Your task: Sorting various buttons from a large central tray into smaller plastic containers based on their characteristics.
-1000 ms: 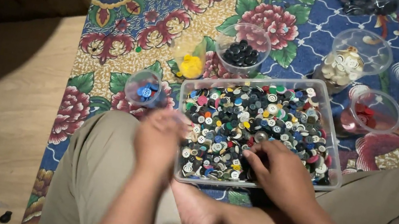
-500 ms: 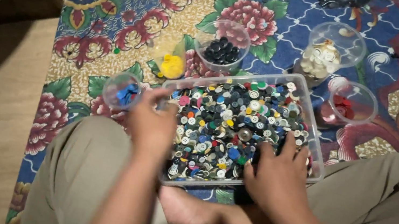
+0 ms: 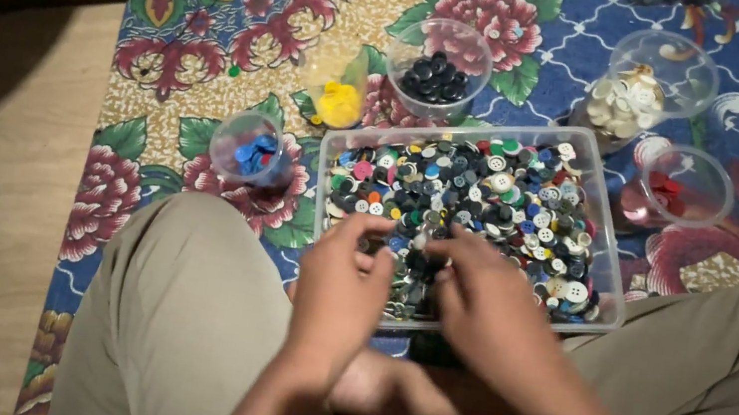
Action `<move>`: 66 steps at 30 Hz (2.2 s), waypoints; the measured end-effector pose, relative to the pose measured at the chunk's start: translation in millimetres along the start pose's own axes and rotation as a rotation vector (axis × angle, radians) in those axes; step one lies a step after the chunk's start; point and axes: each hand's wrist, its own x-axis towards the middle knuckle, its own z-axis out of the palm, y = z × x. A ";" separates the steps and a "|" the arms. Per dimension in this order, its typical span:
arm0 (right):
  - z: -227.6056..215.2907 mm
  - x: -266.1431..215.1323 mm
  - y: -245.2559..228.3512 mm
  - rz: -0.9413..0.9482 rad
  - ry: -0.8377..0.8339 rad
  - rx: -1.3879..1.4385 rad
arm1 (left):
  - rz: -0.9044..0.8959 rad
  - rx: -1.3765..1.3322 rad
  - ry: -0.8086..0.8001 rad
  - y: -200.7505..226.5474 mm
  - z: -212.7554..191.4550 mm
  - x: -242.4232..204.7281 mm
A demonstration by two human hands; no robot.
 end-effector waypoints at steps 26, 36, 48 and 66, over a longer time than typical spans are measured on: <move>93.6 65.1 176.1 0.526 -0.253 -0.486 | -0.369 0.394 -0.300 10.5 55.4 22.0; 53.8 57.4 81.9 0.772 -0.100 0.099 | -0.514 -0.032 -0.109 19.6 80.6 30.7; -8.5 49.0 24.0 0.749 0.181 0.934 | -0.666 -0.817 -0.018 41.2 87.9 42.2; -55.7 28.2 68.0 0.307 0.026 -0.097 | -0.329 -0.302 -0.157 3.1 9.5 31.2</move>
